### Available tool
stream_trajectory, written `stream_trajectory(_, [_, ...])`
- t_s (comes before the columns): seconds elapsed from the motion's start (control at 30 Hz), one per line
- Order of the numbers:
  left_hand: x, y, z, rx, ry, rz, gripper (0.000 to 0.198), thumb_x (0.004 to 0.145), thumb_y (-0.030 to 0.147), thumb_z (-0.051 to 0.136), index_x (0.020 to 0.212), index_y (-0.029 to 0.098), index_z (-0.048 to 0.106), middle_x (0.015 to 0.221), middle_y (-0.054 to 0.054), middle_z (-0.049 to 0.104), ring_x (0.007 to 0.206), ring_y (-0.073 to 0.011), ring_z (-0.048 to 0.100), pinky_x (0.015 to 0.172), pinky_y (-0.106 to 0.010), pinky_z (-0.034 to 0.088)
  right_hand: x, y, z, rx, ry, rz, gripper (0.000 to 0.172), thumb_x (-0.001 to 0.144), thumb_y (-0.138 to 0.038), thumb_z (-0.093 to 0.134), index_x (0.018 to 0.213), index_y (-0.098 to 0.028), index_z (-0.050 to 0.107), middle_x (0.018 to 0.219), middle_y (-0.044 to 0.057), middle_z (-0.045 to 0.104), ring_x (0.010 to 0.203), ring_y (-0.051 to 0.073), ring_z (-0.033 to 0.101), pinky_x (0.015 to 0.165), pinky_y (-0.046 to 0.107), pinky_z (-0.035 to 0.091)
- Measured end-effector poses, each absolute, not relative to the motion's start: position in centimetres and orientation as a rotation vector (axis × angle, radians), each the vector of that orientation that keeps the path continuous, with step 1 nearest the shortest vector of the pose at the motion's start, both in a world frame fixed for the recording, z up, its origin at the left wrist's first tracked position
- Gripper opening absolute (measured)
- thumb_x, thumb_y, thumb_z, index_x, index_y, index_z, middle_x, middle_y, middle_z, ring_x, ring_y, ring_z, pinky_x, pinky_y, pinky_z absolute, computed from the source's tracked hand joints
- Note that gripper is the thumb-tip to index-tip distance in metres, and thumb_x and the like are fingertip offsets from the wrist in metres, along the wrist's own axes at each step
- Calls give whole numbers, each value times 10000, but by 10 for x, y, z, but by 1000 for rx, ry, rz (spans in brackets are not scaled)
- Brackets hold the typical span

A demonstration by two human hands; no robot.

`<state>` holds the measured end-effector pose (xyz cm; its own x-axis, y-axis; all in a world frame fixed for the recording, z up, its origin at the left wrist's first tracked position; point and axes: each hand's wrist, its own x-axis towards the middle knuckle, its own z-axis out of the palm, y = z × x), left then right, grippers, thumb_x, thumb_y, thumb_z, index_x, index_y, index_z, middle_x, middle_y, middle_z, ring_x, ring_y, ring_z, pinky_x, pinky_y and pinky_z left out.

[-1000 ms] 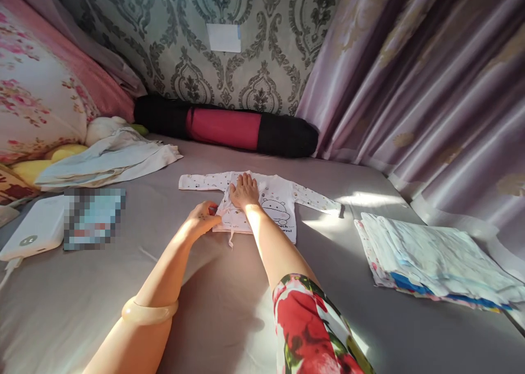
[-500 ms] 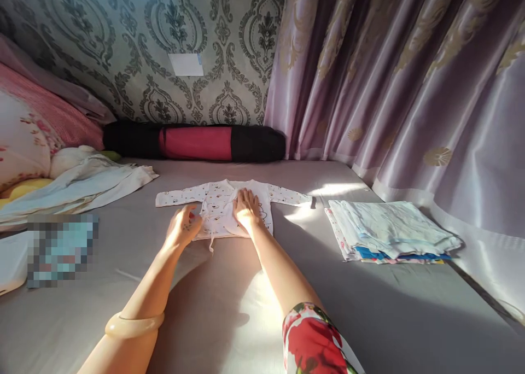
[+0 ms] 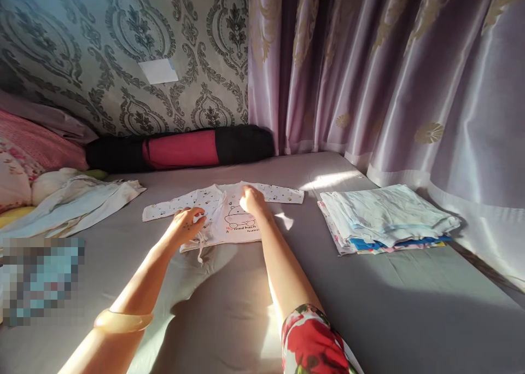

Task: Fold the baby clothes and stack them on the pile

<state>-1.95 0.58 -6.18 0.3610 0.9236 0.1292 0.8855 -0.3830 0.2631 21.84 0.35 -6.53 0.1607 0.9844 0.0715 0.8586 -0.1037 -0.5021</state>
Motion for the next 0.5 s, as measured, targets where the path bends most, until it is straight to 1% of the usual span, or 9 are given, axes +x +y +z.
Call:
stream_trajectory(0.03, [-13, 8, -60, 2485, 1631, 388, 316, 889, 282, 531, 1134, 175, 699, 994, -104, 710, 1025, -259, 631, 953, -365, 472, 233, 3, -63, -2060, -1632, 384, 451, 945, -168, 400, 1359, -187, 580, 1356, 89, 614, 1229, 211, 571, 1038, 306, 415])
stream_trajectory(0.1, [3, 13, -57, 2509, 1555, 402, 316, 891, 275, 525, 1147, 189, 690, 1040, -96, 707, 1054, -250, 624, 972, -355, 468, 262, -2, -60, -2162, -1392, 313, 451, 911, -112, 405, 1307, -175, 611, 1332, 102, 621, 1258, 231, 544, 1067, 357, 387])
stream_trajectory(0.2, [33, 19, -54, 2510, 1395, 399, 312, 895, 258, 518, 1151, 196, 684, 1079, -90, 699, 1081, -236, 621, 971, -324, 475, 294, -13, -64, -2311, -1007, 191, 452, 895, -92, 406, 1297, -163, 598, 1368, 132, 574, 1344, 272, 446, 1102, 450, 329])
stream_trajectory(0.27, [55, 24, -52, 2498, 1281, 373, 310, 893, 245, 520, 1151, 194, 683, 1104, -92, 690, 1079, -230, 631, 957, -307, 486, 307, -19, -67, -2396, -817, 165, 453, 893, -105, 426, 1321, -144, 570, 1390, 176, 532, 1357, 305, 412, 1082, 488, 333])
stream_trajectory(0.37, [86, 33, -53, 2493, 1126, 336, 315, 893, 218, 516, 1161, 182, 677, 1145, -101, 677, 1056, -222, 647, 946, -299, 495, 314, -24, -73, -2492, -691, 164, 446, 867, -103, 468, 1302, -117, 569, 1368, 230, 511, 1322, 350, 420, 1034, 533, 347])
stream_trajectory(0.5, [117, 47, -61, 2466, 1049, 310, 329, 891, 162, 491, 1170, 144, 665, 1195, -123, 665, 1032, -216, 648, 942, -308, 497, 319, -22, -77, -2491, -635, 123, 412, 834, -109, 512, 1234, -120, 609, 1304, 243, 544, 1248, 377, 469, 994, 552, 357])
